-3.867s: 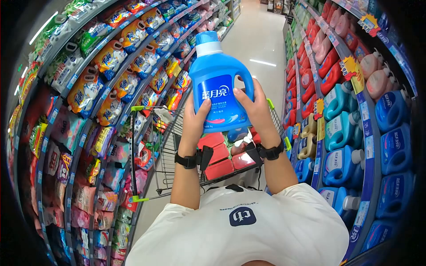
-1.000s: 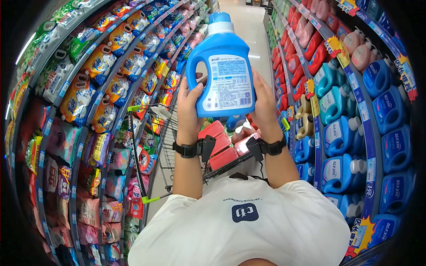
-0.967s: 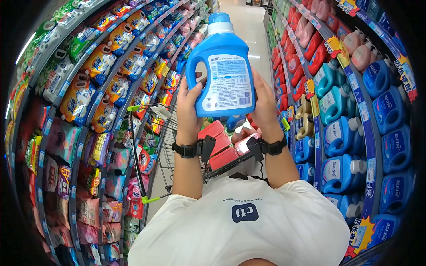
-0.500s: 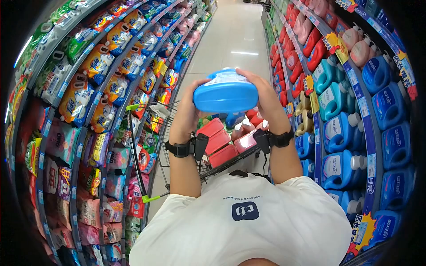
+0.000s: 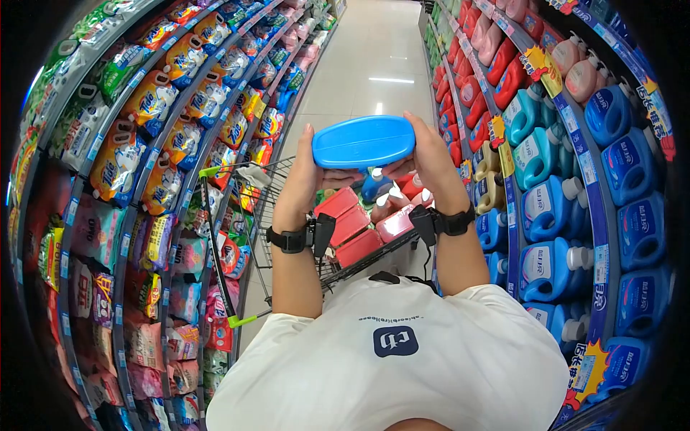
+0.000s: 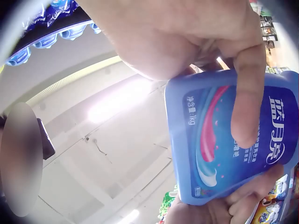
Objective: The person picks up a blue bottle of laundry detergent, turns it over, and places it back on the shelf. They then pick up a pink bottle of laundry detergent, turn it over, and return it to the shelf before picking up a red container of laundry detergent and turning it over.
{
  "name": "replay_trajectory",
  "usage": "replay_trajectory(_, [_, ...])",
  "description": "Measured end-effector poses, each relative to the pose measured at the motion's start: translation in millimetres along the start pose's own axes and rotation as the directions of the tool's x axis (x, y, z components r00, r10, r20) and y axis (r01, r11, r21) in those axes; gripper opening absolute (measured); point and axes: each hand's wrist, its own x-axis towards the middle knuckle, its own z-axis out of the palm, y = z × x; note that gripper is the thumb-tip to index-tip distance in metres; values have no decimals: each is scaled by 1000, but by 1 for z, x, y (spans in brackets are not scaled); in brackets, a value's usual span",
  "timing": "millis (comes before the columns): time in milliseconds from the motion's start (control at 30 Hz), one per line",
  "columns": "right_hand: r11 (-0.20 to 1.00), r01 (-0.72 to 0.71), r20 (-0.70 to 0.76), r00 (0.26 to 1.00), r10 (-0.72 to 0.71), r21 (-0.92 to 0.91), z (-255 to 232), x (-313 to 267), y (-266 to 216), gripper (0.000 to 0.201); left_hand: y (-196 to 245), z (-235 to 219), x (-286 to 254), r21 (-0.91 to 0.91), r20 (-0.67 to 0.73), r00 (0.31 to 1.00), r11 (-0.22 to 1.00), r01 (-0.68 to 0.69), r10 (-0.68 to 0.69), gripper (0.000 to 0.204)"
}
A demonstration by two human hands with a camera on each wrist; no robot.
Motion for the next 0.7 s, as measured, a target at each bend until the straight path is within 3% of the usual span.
replay_trajectory(200, [1000,24,25,999,-24,20,2,2,0,53,0,3,-1,-17,-59,996,997,-69,68,81])
replay_trajectory(267, [993,105,109,988,-109,45,1,1,1,48,-6,-1,2,-42,-86,990,993,-113,109,75])
replay_trajectory(333, [986,161,126,978,-165,45,-2,-1,2,46,-14,-10,9,45,-177,953,969,-243,247,53])
replay_trajectory(367, [976,215,141,966,-219,47,-2,-1,4,44,-16,-15,10,44,-180,952,969,-244,248,53])
replay_trajectory(433, [969,239,150,958,-246,61,-3,5,14,41,-10,-17,6,265,-39,916,888,-375,398,34])
replay_trajectory(467, [961,265,156,949,-274,76,-2,8,17,42,-11,-17,7,266,-40,915,887,-376,400,34])
replay_trajectory(533, [964,264,133,955,-265,29,11,-1,14,46,-13,-17,9,278,7,817,784,-556,577,34])
replay_trajectory(567, [965,261,105,961,-258,-16,18,-6,11,52,-12,-12,9,281,8,813,779,-560,582,34])
replay_trajectory(600, [958,286,112,952,-284,6,22,-8,8,69,-10,0,6,134,-53,784,783,-608,618,40])
replay_trajectory(633, [957,289,113,951,-288,8,23,-6,8,69,-8,7,3,-14,-119,758,763,-647,641,48])
replay_trajectory(667, [946,280,127,945,-302,160,23,-5,10,72,-8,6,3,19,-115,764,770,-638,635,69])
replay_trajectory(700, [914,264,140,938,-318,308,24,-3,12,74,-9,9,3,20,-114,763,769,-639,636,69])
